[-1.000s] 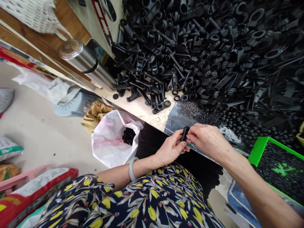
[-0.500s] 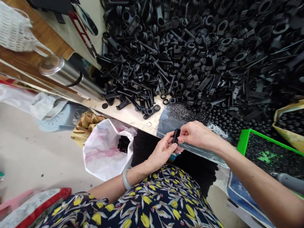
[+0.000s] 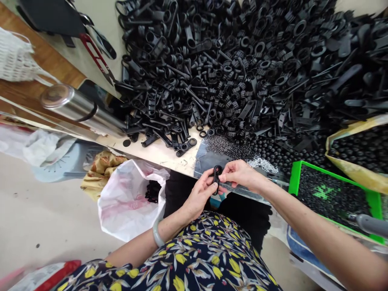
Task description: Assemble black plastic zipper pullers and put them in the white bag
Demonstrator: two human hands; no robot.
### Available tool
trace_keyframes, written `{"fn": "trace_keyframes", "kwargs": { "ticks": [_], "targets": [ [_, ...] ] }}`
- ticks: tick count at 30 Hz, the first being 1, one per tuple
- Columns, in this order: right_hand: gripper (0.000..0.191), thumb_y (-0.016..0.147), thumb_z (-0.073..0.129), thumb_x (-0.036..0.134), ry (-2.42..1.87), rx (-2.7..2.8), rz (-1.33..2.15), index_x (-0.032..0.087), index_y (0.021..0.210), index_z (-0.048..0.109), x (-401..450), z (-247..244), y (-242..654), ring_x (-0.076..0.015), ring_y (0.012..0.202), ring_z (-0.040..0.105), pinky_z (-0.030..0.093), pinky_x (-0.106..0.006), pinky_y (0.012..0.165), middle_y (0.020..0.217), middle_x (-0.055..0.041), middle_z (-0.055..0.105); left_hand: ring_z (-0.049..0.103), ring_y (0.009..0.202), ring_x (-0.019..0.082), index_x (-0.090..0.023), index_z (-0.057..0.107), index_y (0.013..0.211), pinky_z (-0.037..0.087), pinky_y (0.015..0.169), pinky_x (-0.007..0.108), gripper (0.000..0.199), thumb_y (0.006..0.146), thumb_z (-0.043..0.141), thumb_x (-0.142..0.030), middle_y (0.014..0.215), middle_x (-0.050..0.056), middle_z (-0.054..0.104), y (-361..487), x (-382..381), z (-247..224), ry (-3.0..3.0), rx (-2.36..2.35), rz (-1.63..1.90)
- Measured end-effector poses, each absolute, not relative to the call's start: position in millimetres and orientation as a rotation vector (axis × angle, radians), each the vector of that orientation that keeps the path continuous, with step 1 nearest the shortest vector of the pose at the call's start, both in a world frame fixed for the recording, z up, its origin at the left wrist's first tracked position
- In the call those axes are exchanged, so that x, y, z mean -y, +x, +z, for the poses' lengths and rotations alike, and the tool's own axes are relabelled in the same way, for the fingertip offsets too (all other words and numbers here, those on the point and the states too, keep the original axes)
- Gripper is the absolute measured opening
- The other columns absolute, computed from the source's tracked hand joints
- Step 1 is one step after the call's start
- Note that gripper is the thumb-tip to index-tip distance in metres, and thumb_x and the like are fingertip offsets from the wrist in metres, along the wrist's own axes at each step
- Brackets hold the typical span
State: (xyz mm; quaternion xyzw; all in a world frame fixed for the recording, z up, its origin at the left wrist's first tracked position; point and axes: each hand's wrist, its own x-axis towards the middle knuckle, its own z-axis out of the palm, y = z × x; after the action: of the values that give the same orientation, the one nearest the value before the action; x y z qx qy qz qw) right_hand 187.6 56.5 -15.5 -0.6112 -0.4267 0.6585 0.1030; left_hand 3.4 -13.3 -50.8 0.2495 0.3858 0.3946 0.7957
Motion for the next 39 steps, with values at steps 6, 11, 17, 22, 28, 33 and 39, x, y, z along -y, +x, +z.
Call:
{"fn": "trace_keyframes", "kwargs": {
  "ticks": [6, 11, 17, 22, 28, 33, 39],
  "targets": [
    [0.016, 0.067, 0.078, 0.025, -1.797, 1.279, 1.905, 0.017, 0.067, 0.064, -56, -27, 184, -0.0091, 0.054, 0.056, 0.043, -0.017, 0.045, 0.06, 0.0003, 0.065, 0.074, 0.093, 0.02, -0.023, 0.052, 0.141, 0.054, 0.088, 0.032, 0.054, 0.093, 0.074, -0.035, 0.119, 0.009, 0.075, 8, 18, -51, 0.587, -0.854, 0.881],
    [0.013, 0.07, 0.077, 0.025, -1.722, 1.34, 1.854, 0.017, 0.07, 0.067, -51, -27, 188, -0.0106, 0.056, 0.059, 0.048, -0.02, 0.049, 0.068, -0.0005, 0.07, 0.073, 0.084, 0.018, -0.023, 0.049, 0.138, 0.056, 0.081, 0.032, 0.055, 0.092, 0.075, -0.037, 0.114, 0.008, 0.074, 11, 14, -45, 0.738, -0.982, 0.837],
    [0.035, 0.086, 0.07, 0.05, -1.664, 1.37, 1.19, 0.017, 0.099, 0.075, -40, -1, 247, -0.014, 0.07, 0.062, 0.05, -0.023, 0.057, 0.087, -0.0042, 0.072, 0.067, 0.074, 0.015, -0.02, 0.055, 0.126, 0.052, 0.068, 0.026, 0.047, 0.086, 0.077, -0.032, 0.098, 0.004, 0.073, 9, -10, -28, 0.583, -0.941, 0.763],
    [0.045, 0.091, 0.064, 0.039, -2.057, 1.406, 0.141, 0.019, 0.132, 0.066, -58, -6, 304, -0.0142, 0.073, 0.063, 0.055, -0.033, 0.08, 0.124, -0.0111, 0.063, 0.072, 0.083, 0.018, -0.019, 0.054, 0.121, 0.055, 0.078, 0.03, 0.039, 0.088, 0.073, -0.027, 0.103, 0.007, 0.076, 15, -21, -13, 0.494, -0.925, 0.683],
    [0.027, 0.101, 0.052, 0.029, -1.966, 1.714, -0.134, 0.019, 0.104, 0.077, -73, -12, 311, -0.0244, 0.096, 0.069, 0.054, -0.037, 0.09, 0.103, -0.0107, 0.072, 0.076, 0.089, 0.023, -0.018, 0.052, 0.12, 0.053, 0.091, 0.038, 0.034, 0.09, 0.065, -0.024, 0.106, 0.011, 0.078, 20, -27, -9, 0.446, -0.849, 0.704],
    [0.016, 0.097, 0.069, 0.033, -1.622, 1.508, 0.019, 0.024, 0.107, 0.077, -29, 17, 264, -0.021, 0.092, 0.071, 0.059, -0.034, 0.079, 0.106, -0.0077, 0.074, 0.075, 0.091, 0.023, -0.02, 0.052, 0.118, 0.05, 0.09, 0.037, 0.031, 0.091, 0.066, -0.025, 0.107, 0.01, 0.077, 23, -27, -9, 0.448, -0.832, 0.736],
    [0.019, 0.096, 0.067, 0.025, -1.372, 1.315, 0.458, 0.026, 0.115, 0.072, 14, -2, 189, -0.02, 0.09, 0.071, 0.064, -0.033, 0.073, 0.103, -0.0068, 0.071, 0.069, 0.085, 0.015, -0.023, 0.052, 0.117, 0.049, 0.08, 0.028, 0.042, 0.087, 0.08, -0.032, 0.104, 0.002, 0.073, 44, -25, 1, 0.342, -0.805, 0.873]
  ]
}}
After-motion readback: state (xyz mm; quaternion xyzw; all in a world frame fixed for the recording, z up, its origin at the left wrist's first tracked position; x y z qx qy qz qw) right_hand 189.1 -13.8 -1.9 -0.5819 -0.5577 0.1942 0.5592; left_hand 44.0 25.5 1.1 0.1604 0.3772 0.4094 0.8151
